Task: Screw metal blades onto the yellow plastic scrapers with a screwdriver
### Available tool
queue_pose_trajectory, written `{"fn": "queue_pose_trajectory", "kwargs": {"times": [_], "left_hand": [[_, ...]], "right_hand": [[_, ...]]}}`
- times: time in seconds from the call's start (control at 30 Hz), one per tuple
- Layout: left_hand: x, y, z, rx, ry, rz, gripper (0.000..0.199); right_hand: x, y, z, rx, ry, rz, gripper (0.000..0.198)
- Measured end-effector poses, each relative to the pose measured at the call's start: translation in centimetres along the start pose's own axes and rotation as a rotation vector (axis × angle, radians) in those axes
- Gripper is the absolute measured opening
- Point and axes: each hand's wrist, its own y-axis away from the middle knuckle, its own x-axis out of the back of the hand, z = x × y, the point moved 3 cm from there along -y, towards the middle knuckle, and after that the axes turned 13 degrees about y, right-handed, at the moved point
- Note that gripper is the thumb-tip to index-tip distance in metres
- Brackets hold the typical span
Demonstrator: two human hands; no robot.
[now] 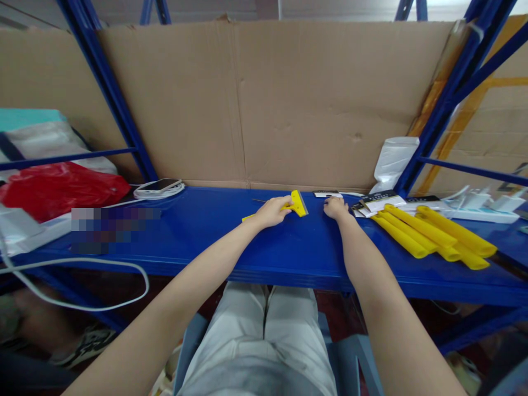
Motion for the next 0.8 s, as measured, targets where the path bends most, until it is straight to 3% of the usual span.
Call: {"fn": "queue_pose_trajectory", "kwargs": {"times": [0.17,0.37,0.47,0.6,0.7,0.8], "left_hand": [[-0.1,-0.1,-0.2,-0.023,-0.012,0.015,0.019],[-0.2,-0.2,-0.3,-0.023,-0.005,0.014,0.019],[-0.2,-0.2,-0.3,-0.014,-0.002,0.010,0.019],[-0.1,-0.1,-0.1,-0.023,-0.004,-0.004,0.020],[0.0,-0.1,0.1,-0.032,-0.005,-0.006,0.020],[-0.1,-0.1,0.2,-0.043,0.005,-0.012,0.021]], "right_hand": [[0.7,0.0,-0.8,0.028,-0.005,0.095,0.026],[0.7,-0.2,-1.9,0.046,-0.180,-0.032,0.012],[1.4,0.2,-1.9,0.070,-0.361,0.081,0.008],[2.8,1.3,-2.6,0.123,-0.767,0.240,0.011],[3.6,2.2,-3.8,0.170,-0.960,0.222,0.016],[3.9,2.9,-5.1,0.226,-1.005,0.187,0.021]]}}
